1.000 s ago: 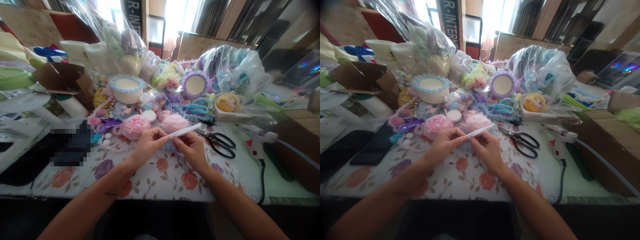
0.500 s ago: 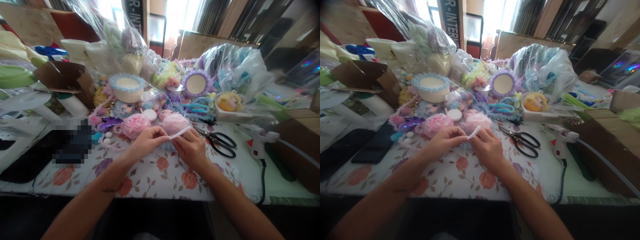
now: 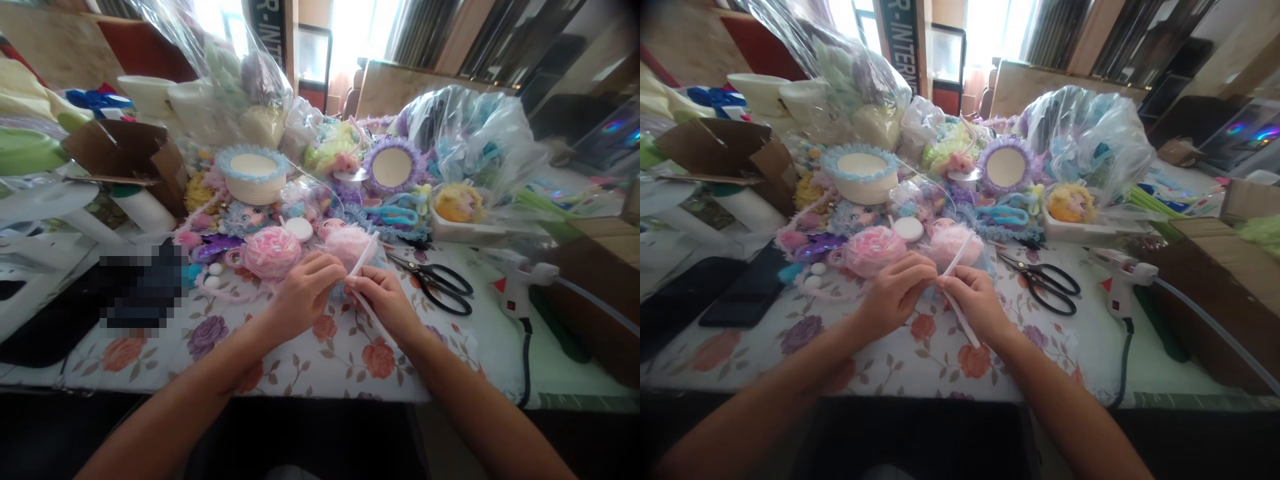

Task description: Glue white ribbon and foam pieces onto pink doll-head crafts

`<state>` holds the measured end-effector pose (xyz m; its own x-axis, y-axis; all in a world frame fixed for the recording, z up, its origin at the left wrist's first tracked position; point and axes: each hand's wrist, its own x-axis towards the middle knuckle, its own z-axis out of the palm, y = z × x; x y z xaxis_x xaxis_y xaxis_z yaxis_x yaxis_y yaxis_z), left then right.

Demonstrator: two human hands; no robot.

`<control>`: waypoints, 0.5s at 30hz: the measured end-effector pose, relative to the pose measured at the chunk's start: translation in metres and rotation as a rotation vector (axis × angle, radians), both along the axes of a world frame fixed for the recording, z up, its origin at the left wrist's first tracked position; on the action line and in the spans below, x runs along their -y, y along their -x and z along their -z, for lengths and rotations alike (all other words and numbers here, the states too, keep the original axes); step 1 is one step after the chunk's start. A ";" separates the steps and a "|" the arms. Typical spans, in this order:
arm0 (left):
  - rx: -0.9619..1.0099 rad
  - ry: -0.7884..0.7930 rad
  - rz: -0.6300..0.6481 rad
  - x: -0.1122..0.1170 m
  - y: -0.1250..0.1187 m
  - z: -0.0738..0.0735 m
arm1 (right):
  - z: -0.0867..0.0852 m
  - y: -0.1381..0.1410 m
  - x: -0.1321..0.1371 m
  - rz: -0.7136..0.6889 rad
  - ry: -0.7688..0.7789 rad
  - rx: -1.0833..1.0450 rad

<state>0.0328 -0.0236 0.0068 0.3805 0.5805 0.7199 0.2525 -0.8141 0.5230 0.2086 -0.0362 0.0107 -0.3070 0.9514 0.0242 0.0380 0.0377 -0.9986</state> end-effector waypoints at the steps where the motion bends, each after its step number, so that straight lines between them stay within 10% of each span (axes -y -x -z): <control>1: 0.027 0.036 -0.002 0.000 0.000 -0.001 | 0.000 0.000 0.001 0.000 -0.048 0.018; 8: 0.202 0.590 0.112 -0.004 0.005 -0.009 | -0.006 -0.010 -0.008 0.349 -1.363 0.565; 15: 0.148 0.542 0.106 0.001 0.004 -0.013 | -0.009 -0.018 -0.015 0.224 -1.595 0.865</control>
<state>0.0287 -0.0246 0.0201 0.3748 0.8457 0.3799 0.0765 -0.4365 0.8964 0.2263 -0.0213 0.0201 -0.6094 0.2015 0.7668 0.6022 0.7468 0.2823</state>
